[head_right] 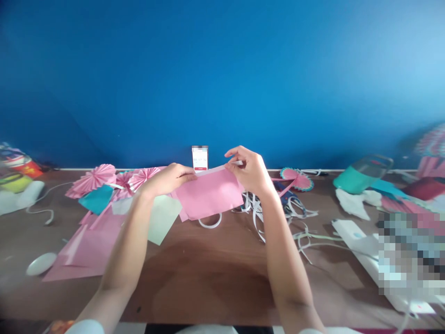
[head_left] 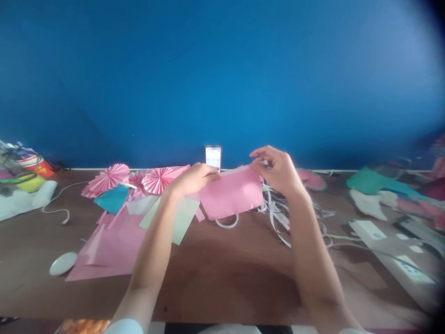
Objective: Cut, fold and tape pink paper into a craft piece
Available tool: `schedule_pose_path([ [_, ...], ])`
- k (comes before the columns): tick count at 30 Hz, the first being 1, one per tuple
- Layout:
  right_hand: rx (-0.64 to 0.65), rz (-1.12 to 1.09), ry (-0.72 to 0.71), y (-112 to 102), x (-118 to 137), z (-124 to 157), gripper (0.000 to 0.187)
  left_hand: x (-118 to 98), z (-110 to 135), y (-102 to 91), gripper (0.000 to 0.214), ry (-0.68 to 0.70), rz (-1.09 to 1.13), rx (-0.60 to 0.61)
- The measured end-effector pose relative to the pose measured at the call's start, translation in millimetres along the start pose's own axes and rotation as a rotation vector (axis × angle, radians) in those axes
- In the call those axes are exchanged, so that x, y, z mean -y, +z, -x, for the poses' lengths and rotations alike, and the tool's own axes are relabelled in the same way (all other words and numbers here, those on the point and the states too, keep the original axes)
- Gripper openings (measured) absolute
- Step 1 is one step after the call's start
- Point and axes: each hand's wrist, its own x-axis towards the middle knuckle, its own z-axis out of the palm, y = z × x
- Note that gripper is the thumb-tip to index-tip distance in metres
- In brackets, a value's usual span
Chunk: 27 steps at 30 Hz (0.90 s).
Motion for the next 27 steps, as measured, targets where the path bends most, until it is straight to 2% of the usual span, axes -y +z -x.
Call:
schedule_pose_path([
  [6,-0.006,-0.004,0.038,-3.9,-0.7,-0.1,0.028,6.1,1.6,-3.4,0.033,0.029,0.061,0.045],
  [12,-0.011,0.0,0.097,-11.3,-3.2,1.4,0.034,14.2,5.0,-9.5,0.037,-0.048,0.077,0.028],
  [17,-0.02,-0.006,0.122,-13.9,-8.7,0.4,0.034,15.7,7.5,-11.0,0.035,-0.026,0.115,0.016],
  [21,-0.015,0.008,0.103,-14.2,-11.7,-0.7,0.031,18.9,6.6,-10.8,0.034,-0.005,0.126,0.0],
  [27,-0.025,0.147,0.028,-15.8,-15.8,-1.4,0.025,20.3,3.9,-9.4,0.028,0.004,0.106,-0.04],
])
